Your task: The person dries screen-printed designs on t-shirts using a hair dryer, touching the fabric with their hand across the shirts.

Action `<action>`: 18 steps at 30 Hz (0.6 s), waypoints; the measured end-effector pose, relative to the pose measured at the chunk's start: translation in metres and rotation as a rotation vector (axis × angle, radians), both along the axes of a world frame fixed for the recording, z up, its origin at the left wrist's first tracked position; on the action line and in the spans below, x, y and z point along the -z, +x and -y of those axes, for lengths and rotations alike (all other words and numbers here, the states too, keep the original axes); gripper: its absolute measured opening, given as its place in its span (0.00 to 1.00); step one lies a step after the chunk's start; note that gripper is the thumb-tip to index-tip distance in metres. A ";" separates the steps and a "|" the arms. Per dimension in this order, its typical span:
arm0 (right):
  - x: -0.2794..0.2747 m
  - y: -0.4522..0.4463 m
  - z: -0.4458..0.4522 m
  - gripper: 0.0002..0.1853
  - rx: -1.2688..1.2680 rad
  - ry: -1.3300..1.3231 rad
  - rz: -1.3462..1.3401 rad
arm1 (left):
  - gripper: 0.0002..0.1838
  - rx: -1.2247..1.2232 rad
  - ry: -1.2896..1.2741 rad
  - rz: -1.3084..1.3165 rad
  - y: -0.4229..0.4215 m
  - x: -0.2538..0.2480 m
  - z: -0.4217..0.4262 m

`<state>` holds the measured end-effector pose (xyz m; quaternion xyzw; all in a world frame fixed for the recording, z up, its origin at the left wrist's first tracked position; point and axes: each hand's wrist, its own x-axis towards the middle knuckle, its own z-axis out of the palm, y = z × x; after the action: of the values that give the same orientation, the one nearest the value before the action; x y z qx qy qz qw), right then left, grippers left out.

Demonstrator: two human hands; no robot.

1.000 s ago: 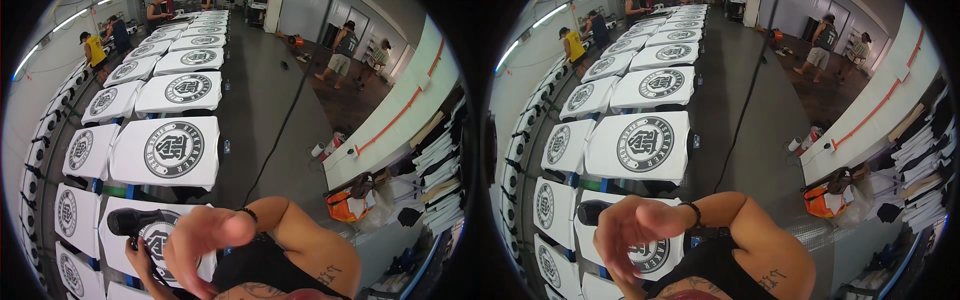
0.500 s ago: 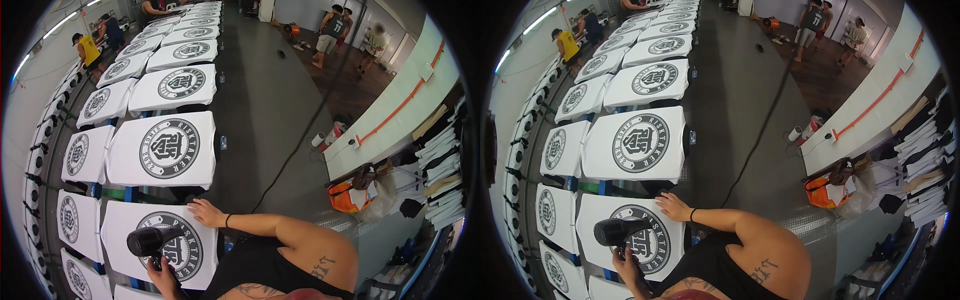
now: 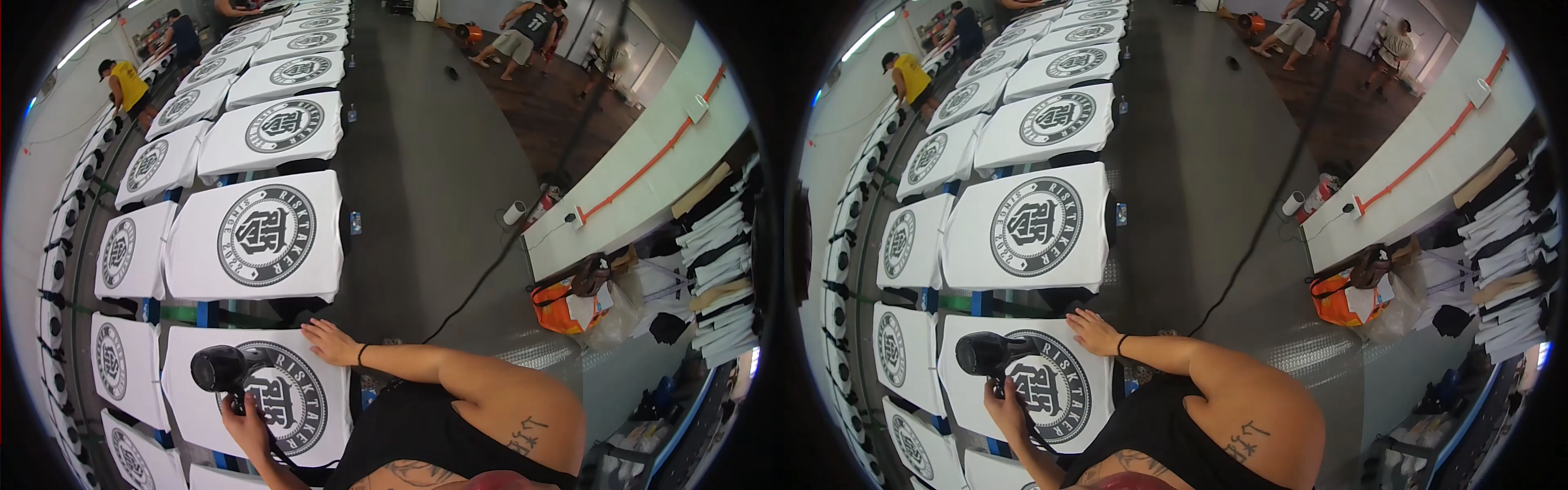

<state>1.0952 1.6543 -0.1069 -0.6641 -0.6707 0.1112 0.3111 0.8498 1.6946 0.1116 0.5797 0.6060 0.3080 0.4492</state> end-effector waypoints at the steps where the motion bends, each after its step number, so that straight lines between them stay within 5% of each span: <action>1: -0.004 0.003 0.000 0.27 0.013 0.001 0.003 | 0.22 -0.003 -0.011 -0.019 0.001 -0.002 -0.005; 3: -0.021 0.017 -0.006 0.20 -0.066 0.071 -0.291 | 0.19 0.033 0.000 0.016 -0.012 0.003 -0.015; 5: -0.128 0.050 0.004 0.13 0.054 0.299 -0.537 | 0.19 0.030 0.025 0.072 -0.013 0.004 -0.014; 8: -0.335 0.140 0.092 0.08 0.016 0.825 0.033 | 0.17 0.068 0.050 0.068 -0.014 0.001 -0.018; 12: -0.524 0.375 0.190 0.15 0.607 1.353 0.405 | 0.21 0.018 0.234 0.044 -0.024 0.034 -0.037; 13: -0.562 0.448 0.218 0.18 0.715 1.370 0.472 | 0.21 0.021 0.240 0.028 -0.021 0.030 -0.039; 14: -0.597 0.522 0.244 0.19 0.958 1.257 0.447 | 0.10 0.028 0.041 0.027 0.009 -0.024 -0.022; 16: -0.666 0.563 0.286 0.21 1.232 1.001 1.236 | 0.16 0.039 -0.030 0.003 0.014 -0.029 -0.022; 18: -0.715 0.514 0.268 0.21 0.899 1.439 1.032 | 0.19 0.015 -0.007 0.029 0.029 -0.033 -0.017</action>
<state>1.6092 1.3866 0.6083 -0.4766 -0.3173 -0.7534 0.3233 0.8784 1.7117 0.1446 0.5781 0.5963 0.3108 0.4622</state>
